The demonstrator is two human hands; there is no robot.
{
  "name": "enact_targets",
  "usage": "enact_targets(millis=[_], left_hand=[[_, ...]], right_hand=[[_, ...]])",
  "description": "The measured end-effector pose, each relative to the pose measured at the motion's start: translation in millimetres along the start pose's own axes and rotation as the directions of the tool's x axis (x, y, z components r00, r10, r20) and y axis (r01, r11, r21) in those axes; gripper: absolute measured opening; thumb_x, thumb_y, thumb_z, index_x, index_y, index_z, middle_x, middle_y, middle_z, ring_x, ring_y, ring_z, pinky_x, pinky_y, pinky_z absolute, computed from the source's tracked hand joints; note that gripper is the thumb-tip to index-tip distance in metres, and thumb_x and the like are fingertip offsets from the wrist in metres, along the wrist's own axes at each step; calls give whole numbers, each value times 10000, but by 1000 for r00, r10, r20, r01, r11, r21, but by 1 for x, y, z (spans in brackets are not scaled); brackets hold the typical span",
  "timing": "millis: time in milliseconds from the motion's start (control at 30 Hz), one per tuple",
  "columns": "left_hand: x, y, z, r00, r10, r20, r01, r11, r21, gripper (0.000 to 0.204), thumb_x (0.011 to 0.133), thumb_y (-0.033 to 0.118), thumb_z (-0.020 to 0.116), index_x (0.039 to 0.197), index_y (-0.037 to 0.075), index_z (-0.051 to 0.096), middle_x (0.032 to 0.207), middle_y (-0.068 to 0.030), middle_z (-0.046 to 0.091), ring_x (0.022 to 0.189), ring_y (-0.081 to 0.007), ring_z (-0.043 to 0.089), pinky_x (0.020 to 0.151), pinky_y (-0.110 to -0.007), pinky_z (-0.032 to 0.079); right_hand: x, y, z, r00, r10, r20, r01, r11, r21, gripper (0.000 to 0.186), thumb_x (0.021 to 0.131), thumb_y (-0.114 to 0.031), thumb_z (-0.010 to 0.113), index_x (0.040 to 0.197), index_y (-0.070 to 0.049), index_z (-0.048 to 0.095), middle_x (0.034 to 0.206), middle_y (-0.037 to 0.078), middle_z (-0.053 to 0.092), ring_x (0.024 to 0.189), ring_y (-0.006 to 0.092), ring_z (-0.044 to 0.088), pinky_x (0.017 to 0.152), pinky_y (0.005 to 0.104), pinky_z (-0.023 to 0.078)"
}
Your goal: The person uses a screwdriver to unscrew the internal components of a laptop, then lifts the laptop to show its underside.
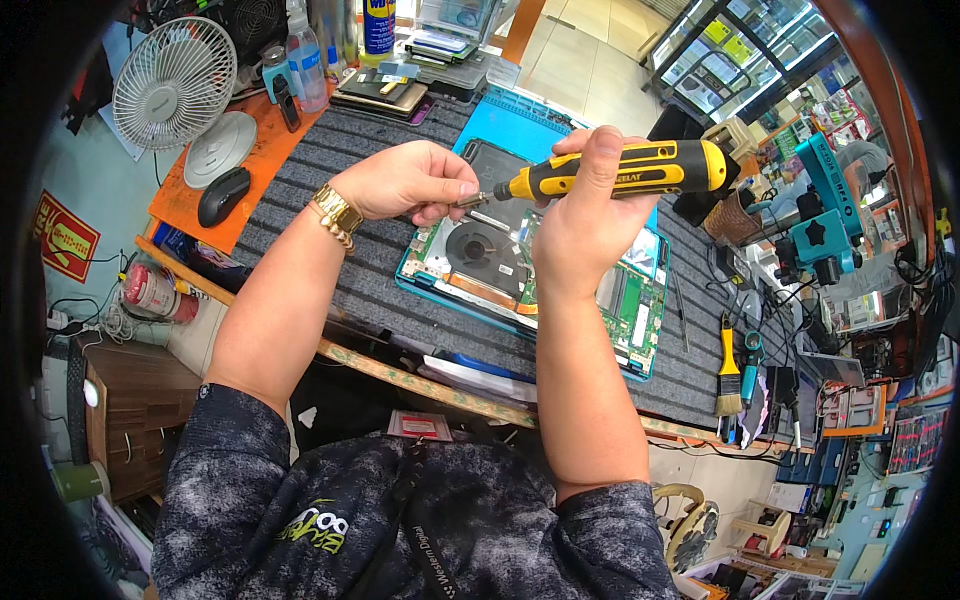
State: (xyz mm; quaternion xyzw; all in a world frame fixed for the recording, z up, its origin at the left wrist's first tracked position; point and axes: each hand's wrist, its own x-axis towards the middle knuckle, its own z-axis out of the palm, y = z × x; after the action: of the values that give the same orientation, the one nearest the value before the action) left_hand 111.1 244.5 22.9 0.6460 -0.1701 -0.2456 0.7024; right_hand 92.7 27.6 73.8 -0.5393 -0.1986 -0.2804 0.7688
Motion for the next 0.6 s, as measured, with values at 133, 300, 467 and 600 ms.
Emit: enact_targets(millis=[133,300,467,600], left_hand=[[-2,-3,-5,1000,-7,19,8,998,-63,256,1085,293,741,1051,39,734,851,-16,711,593,-39,532,521,-209,417],[-4,-1,-8,999,19,27,-18,998,-61,250,1087,289,738,1028,46,732,843,-13,704,593,-43,532,517,-209,416],[-4,-2,-9,999,7,31,-6,998,-59,248,1089,284,734,1016,47,729,837,-10,697,595,-44,528,515,-208,410],[-4,-1,-10,999,16,48,-13,998,-68,245,1090,280,731,1018,46,730,839,-10,698,595,-45,530,516,-209,410]], right_hand=[[-1,-2,3,1000,-5,-18,5,1000,9,330,1130,-382,664,1125,-104,487,918,67,693,713,115,612,524,269,506],[4,-2,-2,998,-35,-43,35,999,-3,344,1120,-386,682,1144,-101,490,914,75,692,721,124,611,556,285,504],[7,4,-6,997,-42,-62,41,999,-12,345,1118,-381,690,1147,-99,493,900,79,691,772,139,625,678,295,516],[7,-1,-6,999,-5,-50,7,999,36,335,1118,-364,695,1150,-98,495,895,81,690,820,148,637,751,305,516]])
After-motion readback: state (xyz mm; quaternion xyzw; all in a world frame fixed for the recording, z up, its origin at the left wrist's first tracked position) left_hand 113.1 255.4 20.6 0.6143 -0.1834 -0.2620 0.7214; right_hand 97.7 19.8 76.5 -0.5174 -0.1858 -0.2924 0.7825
